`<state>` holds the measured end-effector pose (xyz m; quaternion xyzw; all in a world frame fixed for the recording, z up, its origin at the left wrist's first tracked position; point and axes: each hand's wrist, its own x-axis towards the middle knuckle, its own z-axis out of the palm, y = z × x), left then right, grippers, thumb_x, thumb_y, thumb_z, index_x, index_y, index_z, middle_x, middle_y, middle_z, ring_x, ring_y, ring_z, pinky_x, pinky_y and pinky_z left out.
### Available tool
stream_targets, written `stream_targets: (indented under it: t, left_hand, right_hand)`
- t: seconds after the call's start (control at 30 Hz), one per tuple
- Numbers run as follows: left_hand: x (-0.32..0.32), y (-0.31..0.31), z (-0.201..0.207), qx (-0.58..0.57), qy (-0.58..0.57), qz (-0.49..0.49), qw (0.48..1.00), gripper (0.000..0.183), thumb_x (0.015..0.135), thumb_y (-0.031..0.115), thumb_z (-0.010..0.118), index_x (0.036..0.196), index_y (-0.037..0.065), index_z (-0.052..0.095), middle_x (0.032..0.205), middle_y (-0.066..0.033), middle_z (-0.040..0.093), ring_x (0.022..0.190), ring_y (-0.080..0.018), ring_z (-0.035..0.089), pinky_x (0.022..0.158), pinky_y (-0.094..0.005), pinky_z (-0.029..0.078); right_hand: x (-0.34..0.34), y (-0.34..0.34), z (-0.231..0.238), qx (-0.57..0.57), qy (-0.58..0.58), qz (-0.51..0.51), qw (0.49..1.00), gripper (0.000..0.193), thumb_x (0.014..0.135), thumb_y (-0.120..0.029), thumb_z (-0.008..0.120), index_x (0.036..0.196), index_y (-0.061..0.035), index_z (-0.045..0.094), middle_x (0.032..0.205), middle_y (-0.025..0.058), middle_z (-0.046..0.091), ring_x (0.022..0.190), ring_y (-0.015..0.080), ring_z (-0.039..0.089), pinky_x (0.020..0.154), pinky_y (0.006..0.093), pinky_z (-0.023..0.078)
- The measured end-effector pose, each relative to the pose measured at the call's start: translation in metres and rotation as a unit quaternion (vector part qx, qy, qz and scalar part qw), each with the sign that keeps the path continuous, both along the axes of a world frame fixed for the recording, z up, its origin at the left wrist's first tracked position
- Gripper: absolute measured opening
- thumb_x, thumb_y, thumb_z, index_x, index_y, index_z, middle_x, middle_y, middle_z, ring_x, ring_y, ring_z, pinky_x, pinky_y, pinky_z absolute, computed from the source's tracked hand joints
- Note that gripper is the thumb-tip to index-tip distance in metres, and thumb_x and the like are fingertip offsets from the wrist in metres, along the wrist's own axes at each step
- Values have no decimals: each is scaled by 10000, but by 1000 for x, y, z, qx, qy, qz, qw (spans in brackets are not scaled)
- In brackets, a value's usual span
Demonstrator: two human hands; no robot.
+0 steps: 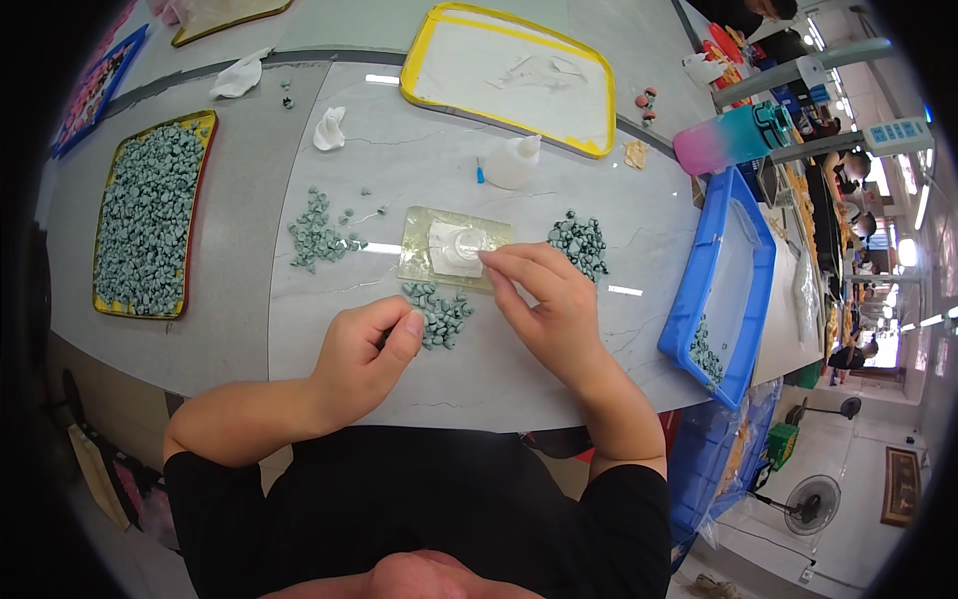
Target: Manually attaching small green components onto a clear plastic base using adhesive at a factory workbench.
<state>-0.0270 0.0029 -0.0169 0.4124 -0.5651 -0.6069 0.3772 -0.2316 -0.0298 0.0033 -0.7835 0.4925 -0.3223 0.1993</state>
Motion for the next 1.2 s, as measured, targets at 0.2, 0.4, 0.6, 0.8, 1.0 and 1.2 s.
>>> stream_targets:
  t: [0.2,0.4,0.6,0.8,1.0,1.2]
  left_hand:
    - [-3,1,2,-16,-105,-75,992,233,866,147,532,691,-5,518,591,-128,510,539,-248,468,505,-356,388]
    - [-10,8,-3,-68,-194,-168,964,219,834,164,541,695,-4,557,648,-217,573,629,-400,565,574,-456,440]
    - [-13,5,-6,8,-97,-124,988,98,870,91,521,876,-5,506,707,-79,559,583,-155,514,537,-295,423]
    - [-1,4,2,227,115,-100,962,110,941,48,402,1026,5,458,898,-73,536,598,-72,387,524,-221,366]
    - [22,0,9,339,204,-107,912,167,973,122,405,1027,-8,496,861,-53,528,566,-62,348,486,-208,321]
    - [27,-1,6,333,262,-105,900,205,977,161,419,1008,-4,538,810,-28,530,550,-52,336,475,-203,296]
  right_hand:
    - [-27,-14,8,-10,59,-90,994,176,780,35,612,941,-14,667,897,102,651,772,189,616,677,259,480]
    - [-50,-10,13,71,199,-47,976,166,781,-1,619,939,-30,661,897,105,641,786,239,613,683,298,489]
    - [-41,-3,10,78,272,-29,959,175,762,-29,619,935,-28,645,929,107,611,874,286,584,761,343,476]
    - [-22,2,9,72,299,-38,951,225,747,-18,620,972,-23,619,908,108,595,846,264,590,748,331,479]
    - [27,19,19,70,48,24,996,292,660,92,628,924,-33,648,878,82,614,747,191,614,645,277,491]
    - [41,19,14,-60,-30,134,989,298,630,106,685,899,-20,661,828,82,636,758,221,614,641,295,491]
